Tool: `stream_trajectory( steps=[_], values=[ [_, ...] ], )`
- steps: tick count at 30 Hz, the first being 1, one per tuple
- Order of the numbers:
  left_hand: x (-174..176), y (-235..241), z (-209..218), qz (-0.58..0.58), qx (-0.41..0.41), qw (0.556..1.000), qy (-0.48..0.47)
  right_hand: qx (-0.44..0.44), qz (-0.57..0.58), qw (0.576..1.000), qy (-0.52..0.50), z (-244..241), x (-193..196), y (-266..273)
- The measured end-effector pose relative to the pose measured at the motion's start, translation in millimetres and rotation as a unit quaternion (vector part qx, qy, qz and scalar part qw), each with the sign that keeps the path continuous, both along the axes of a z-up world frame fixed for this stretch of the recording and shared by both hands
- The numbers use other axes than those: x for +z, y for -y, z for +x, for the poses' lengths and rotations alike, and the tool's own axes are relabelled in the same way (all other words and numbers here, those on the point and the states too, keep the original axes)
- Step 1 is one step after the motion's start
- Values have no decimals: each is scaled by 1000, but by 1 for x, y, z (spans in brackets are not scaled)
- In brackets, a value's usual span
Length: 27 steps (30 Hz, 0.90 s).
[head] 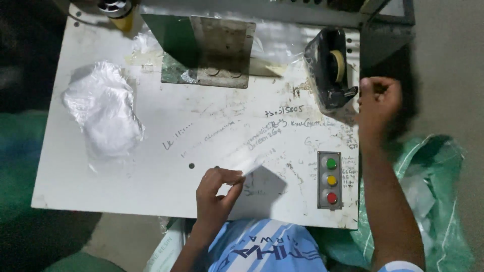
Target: Folding and taping plastic bags at a factory workbench
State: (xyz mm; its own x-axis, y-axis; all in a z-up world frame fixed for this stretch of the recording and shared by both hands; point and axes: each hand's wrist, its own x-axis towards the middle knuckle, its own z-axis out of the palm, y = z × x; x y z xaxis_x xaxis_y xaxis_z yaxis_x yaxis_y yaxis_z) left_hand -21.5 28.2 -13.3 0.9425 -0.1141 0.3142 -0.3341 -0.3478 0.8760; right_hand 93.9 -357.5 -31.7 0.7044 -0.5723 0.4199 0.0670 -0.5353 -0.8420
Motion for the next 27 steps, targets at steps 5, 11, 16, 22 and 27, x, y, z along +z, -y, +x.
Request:
stream_trajectory(
  steps=[5,11,16,22,27],
  values=[
    [-19,1,0,90,-48,989,110,114,20,944,-308,17,43,-5],
    [-26,10,0,78,-60,984,147,136,-3,956,-259,-36,38,-9],
    [-30,28,-1,117,-42,978,168,-5,-296,935,-194,-60,-27,-1],
    [-64,47,-4,180,-81,949,247,129,120,937,-301,-113,38,-110],
    [-69,46,-5,230,-122,932,251,335,145,799,-478,-126,23,-141]
  ],
)
